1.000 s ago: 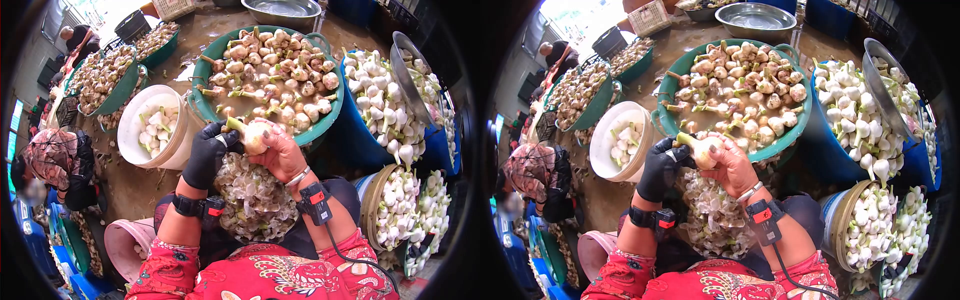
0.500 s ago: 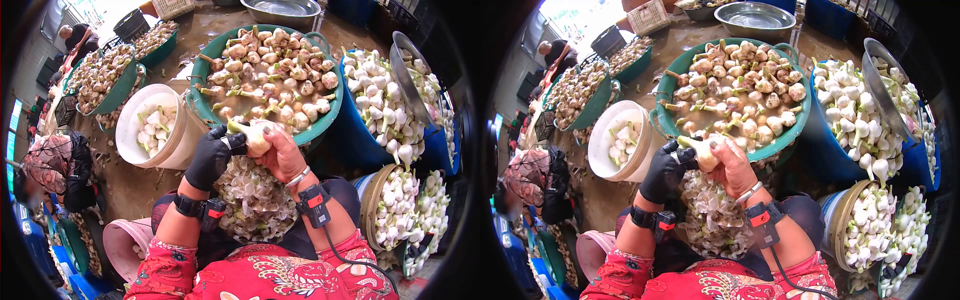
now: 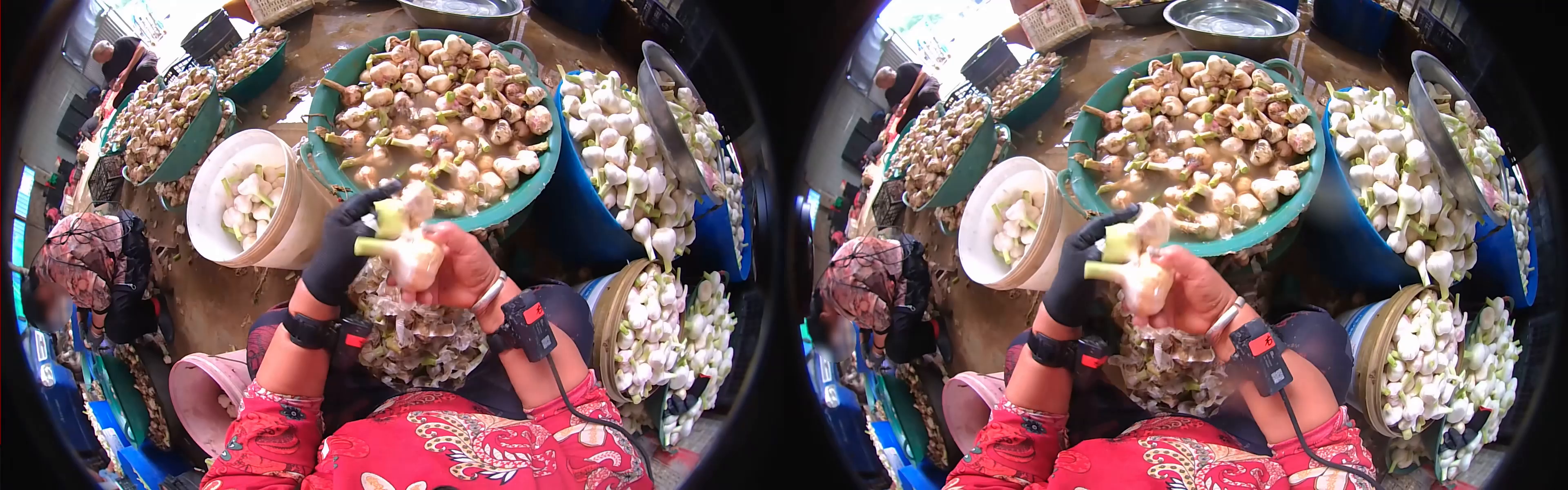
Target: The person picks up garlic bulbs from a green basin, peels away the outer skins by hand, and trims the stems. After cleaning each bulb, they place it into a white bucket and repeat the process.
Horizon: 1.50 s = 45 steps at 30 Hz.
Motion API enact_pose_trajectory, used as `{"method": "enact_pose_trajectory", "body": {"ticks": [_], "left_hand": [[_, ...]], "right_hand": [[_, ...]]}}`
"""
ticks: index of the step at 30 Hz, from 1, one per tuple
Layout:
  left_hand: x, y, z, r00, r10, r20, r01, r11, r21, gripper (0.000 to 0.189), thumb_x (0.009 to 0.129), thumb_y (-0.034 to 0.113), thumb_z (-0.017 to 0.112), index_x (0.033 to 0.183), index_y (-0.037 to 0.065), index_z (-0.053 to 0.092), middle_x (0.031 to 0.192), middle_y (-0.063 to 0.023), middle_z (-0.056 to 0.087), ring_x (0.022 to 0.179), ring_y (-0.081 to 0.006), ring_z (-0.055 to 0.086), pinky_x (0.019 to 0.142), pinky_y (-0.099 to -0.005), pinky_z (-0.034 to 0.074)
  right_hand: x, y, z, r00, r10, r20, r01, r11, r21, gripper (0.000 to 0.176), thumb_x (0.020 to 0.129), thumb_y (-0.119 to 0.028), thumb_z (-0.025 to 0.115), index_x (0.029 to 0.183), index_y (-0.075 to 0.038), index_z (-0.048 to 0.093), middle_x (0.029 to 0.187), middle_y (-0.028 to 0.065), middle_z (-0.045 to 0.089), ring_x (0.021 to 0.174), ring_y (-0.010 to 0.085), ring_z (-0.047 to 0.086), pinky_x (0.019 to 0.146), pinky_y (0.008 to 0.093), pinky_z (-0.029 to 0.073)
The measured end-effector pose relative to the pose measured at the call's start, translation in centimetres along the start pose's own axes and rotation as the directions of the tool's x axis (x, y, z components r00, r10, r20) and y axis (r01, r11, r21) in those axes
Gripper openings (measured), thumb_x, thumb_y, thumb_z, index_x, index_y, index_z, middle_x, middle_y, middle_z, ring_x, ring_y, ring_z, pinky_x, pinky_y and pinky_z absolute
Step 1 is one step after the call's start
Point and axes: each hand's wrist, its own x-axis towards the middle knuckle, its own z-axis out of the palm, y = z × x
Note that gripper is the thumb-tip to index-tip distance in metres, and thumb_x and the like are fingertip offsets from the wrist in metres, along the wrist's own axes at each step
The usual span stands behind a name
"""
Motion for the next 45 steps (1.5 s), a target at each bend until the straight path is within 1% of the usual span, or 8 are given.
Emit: {"method": "enact_pose_trajectory", "body": {"ticks": [11, 15, 17, 24, 33, 39, 44, 45], "left_hand": [[-1.2, 2.4, 0.9, 0.976, -0.216, -0.017, 0.211, 0.964, -0.162, 0.029, 0.080, 0.010, 0.062, 0.108, 0.001, 0.058, 0.089, -0.0055, 0.064, 0.077, -0.0132, 0.060, 0.072, -0.0275, 0.049], [-0.8, 1.9, 0.0, 0.970, -0.233, -0.067, 0.220, 0.963, -0.157, 0.020, 0.080, 0.013, 0.062, 0.096, 0.000, 0.061, 0.082, -0.0047, 0.062, 0.070, -0.0108, 0.056, 0.063, -0.0223, 0.044], [-0.3, 1.9, -0.9, 0.968, -0.201, -0.149, 0.154, 0.948, -0.278, 0.019, 0.079, 0.015, 0.062, 0.091, 0.001, 0.062, 0.079, -0.0032, 0.061, 0.065, -0.0099, 0.053, 0.060, -0.0200, 0.040], [-0.3, 2.6, -4.9, 0.863, 0.478, -0.162, -0.311, 0.756, 0.576, 0.023, 0.087, 0.005, 0.057, 0.109, -0.002, 0.060, 0.101, -0.0092, 0.065, 0.094, -0.0194, 0.063, 0.085, -0.0309, 0.049], [-0.5, 1.4, -4.7, 0.859, 0.508, 0.062, -0.298, 0.398, 0.868, 0.032, 0.082, 0.004, 0.060, 0.114, -0.001, 0.056, 0.111, -0.0122, 0.061, 0.099, -0.0227, 0.059, 0.089, -0.0317, 0.046], [0.4, 0.1, -3.8, 0.813, 0.531, 0.237, -0.515, 0.468, 0.718, 0.030, 0.076, -0.003, 0.063, 0.106, 0.000, 0.063, 0.096, -0.0151, 0.065, 0.092, -0.0280, 0.062, 0.083, -0.0345, 0.048], [-0.2, 1.3, -3.8, 0.953, 0.204, -0.226, -0.170, 0.972, 0.161, 0.019, 0.089, 0.008, 0.054, 0.105, 0.000, 0.061, 0.090, -0.0038, 0.060, 0.080, -0.0115, 0.057, 0.070, -0.0257, 0.047], [-0.1, 2.9, -7.0, 0.847, 0.526, 0.080, -0.378, 0.489, 0.786, 0.020, 0.091, 0.009, 0.053, 0.106, 0.001, 0.063, 0.089, -0.0042, 0.060, 0.077, -0.0110, 0.056, 0.069, -0.0249, 0.047]], "right_hand": [[0.5, -1.8, 0.0, 0.965, -0.221, -0.144, 0.183, 0.954, -0.238, 0.043, 0.087, -0.027, 0.057, 0.122, -0.002, 0.050, 0.102, 0.0140, 0.064, 0.084, 0.0248, 0.066, 0.073, 0.0347, 0.056], [1.7, -1.3, 0.4, 0.726, -0.688, -0.005, 0.499, 0.532, -0.684, 0.009, 0.087, -0.008, 0.056, 0.085, -0.004, 0.063, 0.082, 0.0090, 0.065, 0.075, 0.0222, 0.063, 0.068, 0.0288, 0.049], [1.4, -0.9, 1.1, 0.423, -0.820, 0.387, 0.403, -0.212, -0.890, 0.004, 0.082, -0.004, 0.056, 0.082, -0.002, 0.059, 0.074, 0.0111, 0.058, 0.070, 0.0295, 0.058, 0.066, 0.0343, 0.047], [-1.1, -0.9, -2.1, 0.796, -0.462, 0.390, -0.007, -0.652, -0.758, 0.010, 0.077, -0.009, 0.053, 0.084, -0.009, 0.060, 0.072, 0.0142, 0.055, 0.069, 0.0349, 0.057, 0.060, 0.0433, 0.047], [-1.0, -1.0, -1.9, 0.906, -0.417, -0.074, -0.227, -0.331, -0.916, 0.008, 0.070, -0.008, 0.061, 0.078, -0.004, 0.060, 0.071, 0.0134, 0.061, 0.064, 0.0224, 0.060, 0.064, 0.0331, 0.049], [0.0, -1.4, 1.0, 0.899, -0.329, -0.288, 0.110, 0.809, -0.578, 0.028, 0.086, -0.011, 0.063, 0.112, -0.003, 0.054, 0.092, 0.0089, 0.063, 0.074, 0.0160, 0.064, 0.067, 0.0294, 0.054], [-0.3, -1.4, 1.9, 0.889, -0.453, -0.066, 0.394, 0.831, -0.393, 0.007, 0.086, -0.005, 0.060, 0.091, -0.002, 0.057, 0.082, 0.0082, 0.063, 0.065, 0.0147, 0.062, 0.060, 0.0261, 0.052], [-0.7, -1.6, 2.3, 0.886, -0.458, -0.072, 0.397, 0.829, -0.393, 0.007, 0.086, -0.005, 0.060, 0.091, -0.002, 0.057, 0.082, 0.0082, 0.063, 0.065, 0.0147, 0.062, 0.060, 0.0261, 0.052]]}}
